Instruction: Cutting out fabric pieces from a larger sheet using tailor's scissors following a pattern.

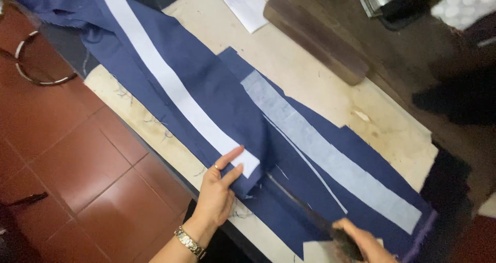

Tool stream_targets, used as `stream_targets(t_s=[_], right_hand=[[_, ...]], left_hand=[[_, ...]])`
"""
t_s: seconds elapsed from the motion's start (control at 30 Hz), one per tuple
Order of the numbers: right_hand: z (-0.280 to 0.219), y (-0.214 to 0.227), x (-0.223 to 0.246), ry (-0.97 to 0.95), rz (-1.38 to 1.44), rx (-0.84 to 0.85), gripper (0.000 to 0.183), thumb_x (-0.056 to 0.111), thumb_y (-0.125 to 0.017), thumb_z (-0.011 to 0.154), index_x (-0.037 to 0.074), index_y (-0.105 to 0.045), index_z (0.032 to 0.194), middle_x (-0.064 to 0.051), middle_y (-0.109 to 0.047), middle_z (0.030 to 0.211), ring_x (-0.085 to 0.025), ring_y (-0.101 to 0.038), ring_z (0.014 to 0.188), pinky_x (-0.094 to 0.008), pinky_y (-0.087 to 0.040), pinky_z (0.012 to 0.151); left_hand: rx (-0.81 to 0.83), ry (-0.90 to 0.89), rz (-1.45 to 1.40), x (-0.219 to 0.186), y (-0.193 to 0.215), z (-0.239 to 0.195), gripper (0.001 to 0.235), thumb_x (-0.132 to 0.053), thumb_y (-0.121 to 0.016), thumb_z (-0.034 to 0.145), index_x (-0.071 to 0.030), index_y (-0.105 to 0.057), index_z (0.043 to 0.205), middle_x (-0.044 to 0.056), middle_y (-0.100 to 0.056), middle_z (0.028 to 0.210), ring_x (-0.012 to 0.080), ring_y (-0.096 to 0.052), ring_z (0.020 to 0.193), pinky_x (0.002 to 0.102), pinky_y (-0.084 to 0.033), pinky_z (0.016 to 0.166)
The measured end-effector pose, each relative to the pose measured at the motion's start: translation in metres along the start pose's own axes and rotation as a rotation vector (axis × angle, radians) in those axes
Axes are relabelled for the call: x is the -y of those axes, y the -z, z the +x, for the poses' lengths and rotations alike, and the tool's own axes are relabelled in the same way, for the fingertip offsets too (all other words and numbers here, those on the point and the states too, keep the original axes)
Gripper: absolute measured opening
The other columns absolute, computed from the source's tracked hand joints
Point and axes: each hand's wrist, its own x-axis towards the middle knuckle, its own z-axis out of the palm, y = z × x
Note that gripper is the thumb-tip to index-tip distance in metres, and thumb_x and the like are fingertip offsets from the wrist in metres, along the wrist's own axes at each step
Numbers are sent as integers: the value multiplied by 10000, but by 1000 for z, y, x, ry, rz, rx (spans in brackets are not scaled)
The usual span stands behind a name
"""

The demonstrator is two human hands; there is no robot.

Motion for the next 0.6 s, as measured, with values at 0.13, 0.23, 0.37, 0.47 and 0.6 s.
stream_targets(t_s=[0.13, 0.23, 0.37, 0.47, 0.6], right_hand=[[-32, 11, 27, 307, 154, -103, 114, 214, -689, 907, 135, -608, 898, 37, -498, 714, -84, -460, 683, -209, -389, 673], [-41, 11, 23, 214, 224, -74, 228, 305, -718, 914, 136, -581, 846, 39, -438, 635, -79, -414, 547, -249, -322, 532], [-48, 0, 13, 331, 169, -126, 271, 362, -664, 912, 122, -594, 807, 58, -415, 674, -63, -413, 607, -250, -276, 547], [-59, -2, 21, 251, 309, 61, 330, 421, -570, 898, 118, -646, 1004, 42, -531, 845, -77, -478, 754, -243, -322, 646], [-54, -17, -33, 301, 253, 166, 528, 515, -430, 905, 168, -403, 1303, 1, -391, 1264, -134, -357, 1134, -330, -284, 944]], left_hand=[[113, 110, -166, 8, -10, -7, 506, 18, -578, 842, -36, -589, 1345, 201, -673, 1065, 259, -648, 867, 361, -557, 836], [50, 164, 328, 13, -4, -5, 412, -149, -576, 918, -215, -648, 1318, 11, -530, 563, 56, -227, 304, 201, -117, 233], [107, 105, 176, 26, 0, 2, 441, -15, -535, 909, -75, -591, 1343, 192, -702, 924, 227, -662, 734, 343, -589, 732], [100, 105, 35, 25, -5, -1, 480, 12, -558, 860, -52, -584, 1335, 166, -649, 1179, 247, -624, 910, 334, -539, 845], [258, 81, -208, 28, -10, -5, 590, 28, -559, 830, -79, -494, 1407, 204, -575, 1277, 313, -657, 929, 304, -586, 746]])
